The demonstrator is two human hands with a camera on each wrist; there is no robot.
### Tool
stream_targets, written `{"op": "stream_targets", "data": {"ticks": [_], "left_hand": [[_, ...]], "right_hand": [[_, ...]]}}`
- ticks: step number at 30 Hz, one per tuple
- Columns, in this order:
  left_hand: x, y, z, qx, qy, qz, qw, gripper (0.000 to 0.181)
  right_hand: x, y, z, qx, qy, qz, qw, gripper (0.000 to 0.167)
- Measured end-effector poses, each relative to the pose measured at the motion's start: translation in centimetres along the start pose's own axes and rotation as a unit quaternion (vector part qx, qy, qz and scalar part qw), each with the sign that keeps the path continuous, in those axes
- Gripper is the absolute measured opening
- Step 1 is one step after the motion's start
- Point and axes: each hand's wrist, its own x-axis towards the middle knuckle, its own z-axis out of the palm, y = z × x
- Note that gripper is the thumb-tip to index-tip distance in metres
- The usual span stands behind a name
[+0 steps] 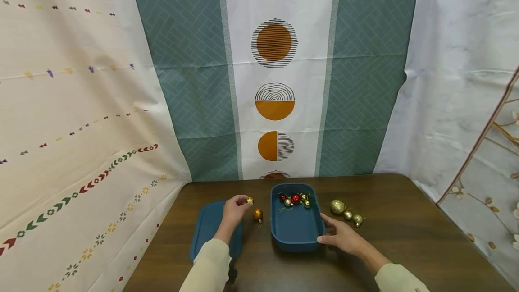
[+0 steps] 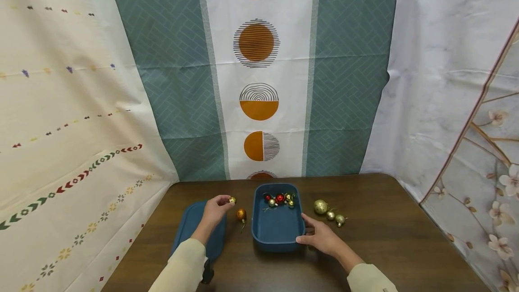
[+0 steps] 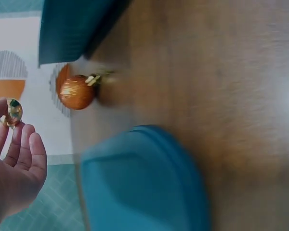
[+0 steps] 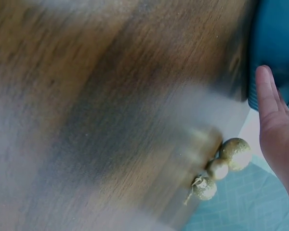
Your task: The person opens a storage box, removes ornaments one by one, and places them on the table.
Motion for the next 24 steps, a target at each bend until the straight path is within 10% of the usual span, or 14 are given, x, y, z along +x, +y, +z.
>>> {"op": "stream_targets", "data": {"ticks": [24], "left_hand": [[-3.2,-4.4,1.8,0.127,0.051,0.025,0.9902,0.02]], "right_hand": [[-0.3,-0.5,0.2,0.006,0.002,0.005,1.0,0.083]]}}
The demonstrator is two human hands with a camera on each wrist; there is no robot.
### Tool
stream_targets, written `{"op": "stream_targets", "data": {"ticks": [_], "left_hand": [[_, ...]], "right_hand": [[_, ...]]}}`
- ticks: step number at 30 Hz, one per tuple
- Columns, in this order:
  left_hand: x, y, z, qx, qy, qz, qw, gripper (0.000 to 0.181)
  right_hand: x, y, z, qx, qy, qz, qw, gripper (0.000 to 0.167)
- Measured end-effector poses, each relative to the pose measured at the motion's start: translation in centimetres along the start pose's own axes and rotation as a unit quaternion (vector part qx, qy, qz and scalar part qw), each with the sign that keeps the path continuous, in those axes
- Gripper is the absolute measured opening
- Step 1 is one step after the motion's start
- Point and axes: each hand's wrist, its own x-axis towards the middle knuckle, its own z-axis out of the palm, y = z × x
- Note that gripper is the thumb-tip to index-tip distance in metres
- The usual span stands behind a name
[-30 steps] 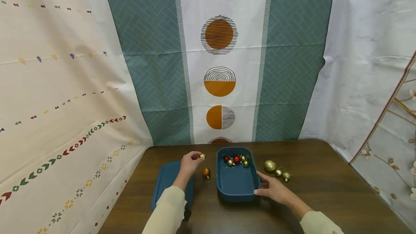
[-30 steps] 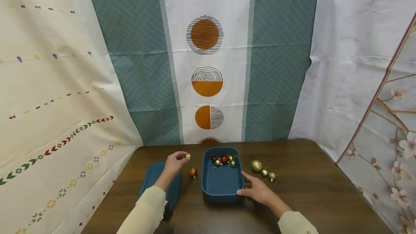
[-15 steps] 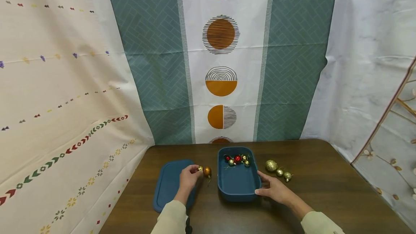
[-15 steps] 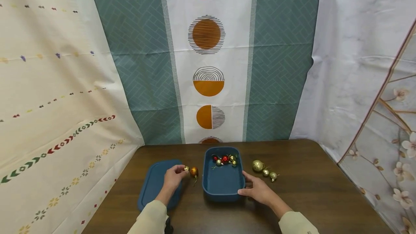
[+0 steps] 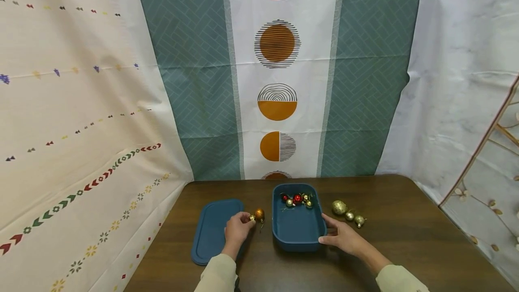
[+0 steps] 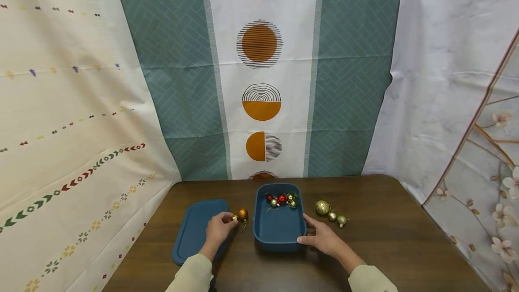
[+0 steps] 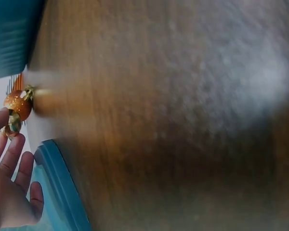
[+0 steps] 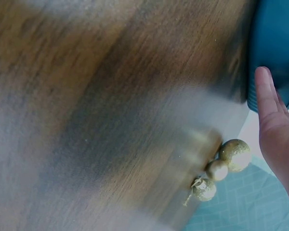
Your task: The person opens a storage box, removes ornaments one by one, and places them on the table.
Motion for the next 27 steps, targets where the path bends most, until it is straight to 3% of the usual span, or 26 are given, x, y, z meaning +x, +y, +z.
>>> {"op": "stream_targets", "data": {"ticks": [9,17,27], "left_hand": [[-0.07,0.1,0.36,0.048,0.003,0.034,0.9983,0.02],[-0.16,0.33,0.53,0.089,0.009,0.046,0.9949,0.022],[-0.39,0.82,0.25,0.091,-0.002,0.051,0.9946,0.022]], "right_hand": [[-0.06,-0.04,0.02,-0.002,-0.001,0.001,1.0,0.082],[0.08,0.12,-0.04,-0.002,0.0,-0.007,1.0,0.082],[-0.05,0.05,0.01,0.007,-0.002,-0.012,0.9999,0.082]]}}
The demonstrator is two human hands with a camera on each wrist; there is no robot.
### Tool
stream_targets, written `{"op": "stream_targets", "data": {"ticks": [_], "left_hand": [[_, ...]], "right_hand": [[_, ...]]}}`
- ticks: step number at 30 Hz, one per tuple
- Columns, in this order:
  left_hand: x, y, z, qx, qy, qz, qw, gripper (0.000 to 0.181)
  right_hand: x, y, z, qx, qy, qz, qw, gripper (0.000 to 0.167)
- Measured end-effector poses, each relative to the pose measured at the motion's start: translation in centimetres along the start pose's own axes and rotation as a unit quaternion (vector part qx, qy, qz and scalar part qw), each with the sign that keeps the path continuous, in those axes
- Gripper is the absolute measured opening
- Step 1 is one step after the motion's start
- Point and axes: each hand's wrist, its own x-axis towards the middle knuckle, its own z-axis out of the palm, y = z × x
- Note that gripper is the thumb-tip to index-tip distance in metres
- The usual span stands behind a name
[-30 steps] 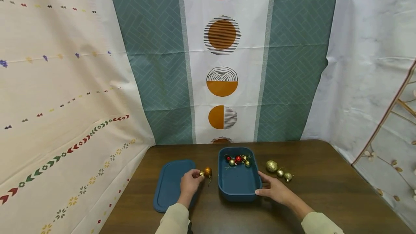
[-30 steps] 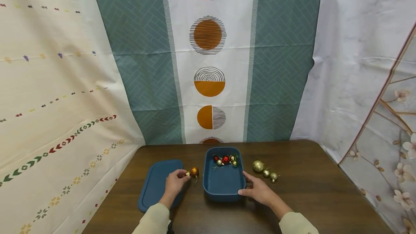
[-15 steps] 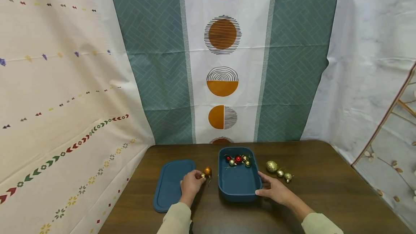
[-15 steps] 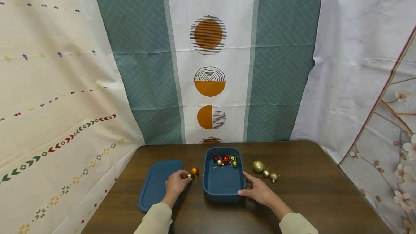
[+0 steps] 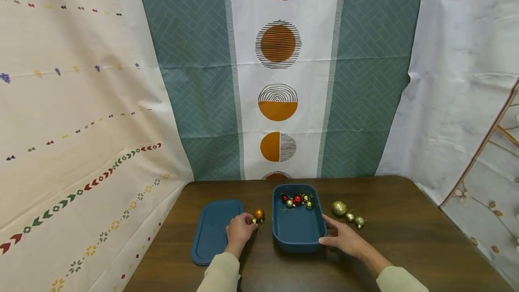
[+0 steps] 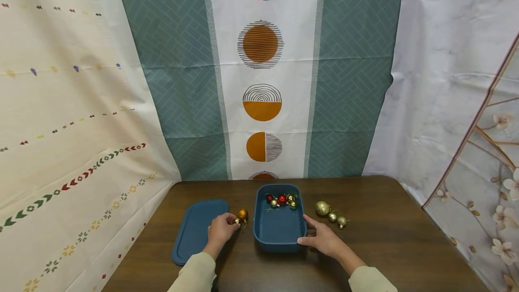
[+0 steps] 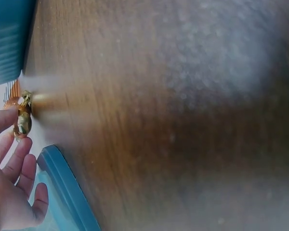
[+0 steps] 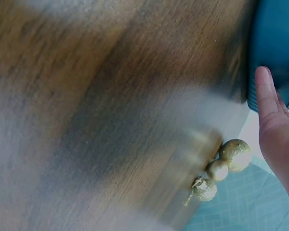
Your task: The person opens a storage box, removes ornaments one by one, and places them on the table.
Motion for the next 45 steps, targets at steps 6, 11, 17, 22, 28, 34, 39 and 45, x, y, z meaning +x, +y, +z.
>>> {"op": "stream_targets", "data": {"ticks": [6,11,17,22,28,34,39,45], "left_hand": [[0.2,-0.2,0.2,-0.006,-0.003,0.001,1.0,0.023],[0.3,-0.5,0.4,-0.011,-0.004,-0.001,0.9999,0.02],[0.5,-0.5,0.1,-0.019,-0.01,-0.003,0.9998,0.023],[0.9,-0.1,-0.4,-0.043,-0.017,-0.017,0.9988,0.028],[1.3,0.3,-1.1,-0.062,-0.022,-0.026,0.9975,0.031],[1.9,0.7,-1.5,-0.066,-0.014,-0.019,0.9975,0.031],[2.4,1.5,-1.9,-0.063,-0.017,-0.009,0.9978,0.035],[2.9,3.1,-2.1,-0.074,-0.026,-0.001,0.9969,0.036]], "right_hand": [[0.1,0.0,0.0,-0.008,-0.004,0.003,1.0,0.083],[0.2,0.1,0.0,-0.013,-0.001,0.002,0.9999,0.082],[0.0,0.0,0.0,-0.002,0.003,0.004,1.0,0.082],[-0.1,-0.1,0.0,0.008,0.003,0.004,1.0,0.082],[-0.1,0.0,0.0,0.001,0.006,0.003,1.0,0.082],[-0.1,0.0,0.0,0.005,0.005,0.004,1.0,0.082],[0.0,0.1,0.0,0.002,0.003,0.003,1.0,0.082],[0.0,0.1,0.0,0.004,0.001,0.005,1.0,0.084]]}}
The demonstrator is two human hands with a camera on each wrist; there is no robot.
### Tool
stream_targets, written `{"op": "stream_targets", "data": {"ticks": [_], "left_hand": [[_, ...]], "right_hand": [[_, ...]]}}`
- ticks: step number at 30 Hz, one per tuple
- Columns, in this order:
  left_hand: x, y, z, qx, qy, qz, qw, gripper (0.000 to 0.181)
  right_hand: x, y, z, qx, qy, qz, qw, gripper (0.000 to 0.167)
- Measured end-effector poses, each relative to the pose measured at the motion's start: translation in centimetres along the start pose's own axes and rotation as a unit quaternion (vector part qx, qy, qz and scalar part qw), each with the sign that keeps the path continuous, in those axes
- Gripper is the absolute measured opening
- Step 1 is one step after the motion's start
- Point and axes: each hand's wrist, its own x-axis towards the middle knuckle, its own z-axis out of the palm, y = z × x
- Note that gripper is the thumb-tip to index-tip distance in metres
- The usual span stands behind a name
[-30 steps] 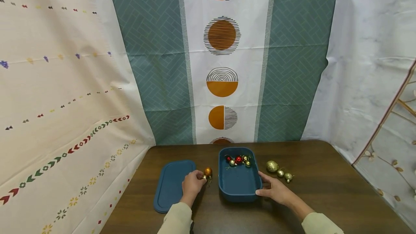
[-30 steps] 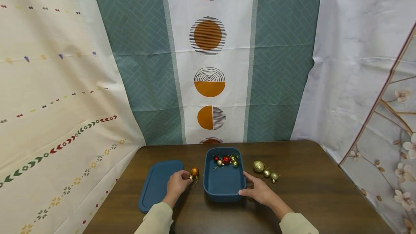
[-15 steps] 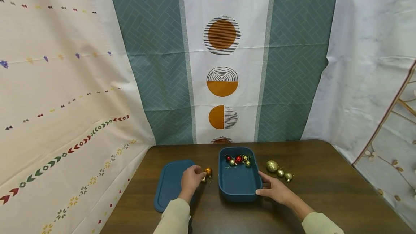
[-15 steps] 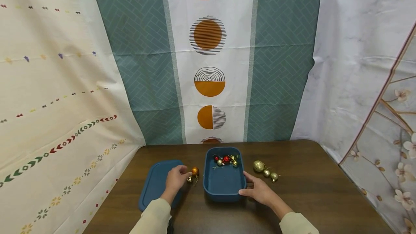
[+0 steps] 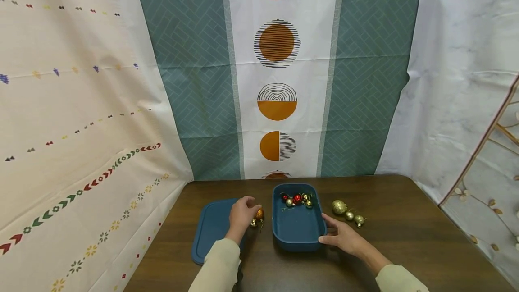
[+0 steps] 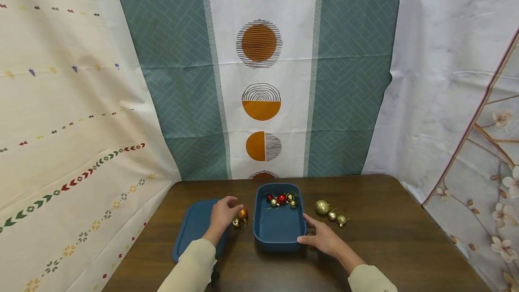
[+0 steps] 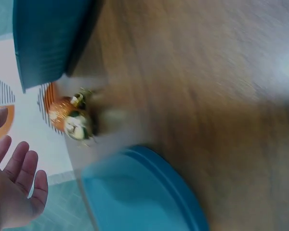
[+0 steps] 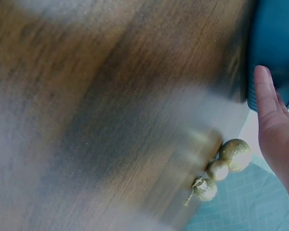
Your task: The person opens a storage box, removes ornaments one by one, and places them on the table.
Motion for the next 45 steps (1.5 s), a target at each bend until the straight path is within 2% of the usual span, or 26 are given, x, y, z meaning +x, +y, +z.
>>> {"op": "stream_targets", "data": {"ticks": [13,19,22,30,34,40,45], "left_hand": [[1.4,3.9,2.1,-0.019,-0.012,0.035,0.9991,0.035],[1.6,5.7,3.3,-0.034,-0.028,0.045,0.998,0.034],[1.8,6.2,4.1,-0.041,-0.035,0.046,0.9975,0.032],[2.3,7.0,6.4,-0.026,-0.034,0.056,0.9975,0.033],[2.3,7.2,7.3,-0.036,-0.032,0.046,0.9978,0.033],[2.4,7.8,8.8,-0.082,-0.029,0.028,0.9958,0.035],[2.1,8.4,9.9,-0.107,0.0,-0.002,0.9943,0.034]], "right_hand": [[0.1,0.3,0.0,0.013,0.001,0.004,0.9999,0.082],[0.1,0.3,-0.1,0.02,-0.002,0.006,0.9998,0.082],[0.0,0.1,-0.1,0.025,-0.004,0.008,0.9996,0.082],[0.0,-0.1,-0.1,0.012,-0.007,0.009,0.9999,0.083],[0.1,-0.2,-0.1,0.012,-0.007,0.008,0.9999,0.083],[0.0,-0.2,-0.1,0.024,-0.007,0.015,0.9996,0.083],[0.0,-0.1,-0.1,0.03,-0.01,0.026,0.9992,0.084]]}}
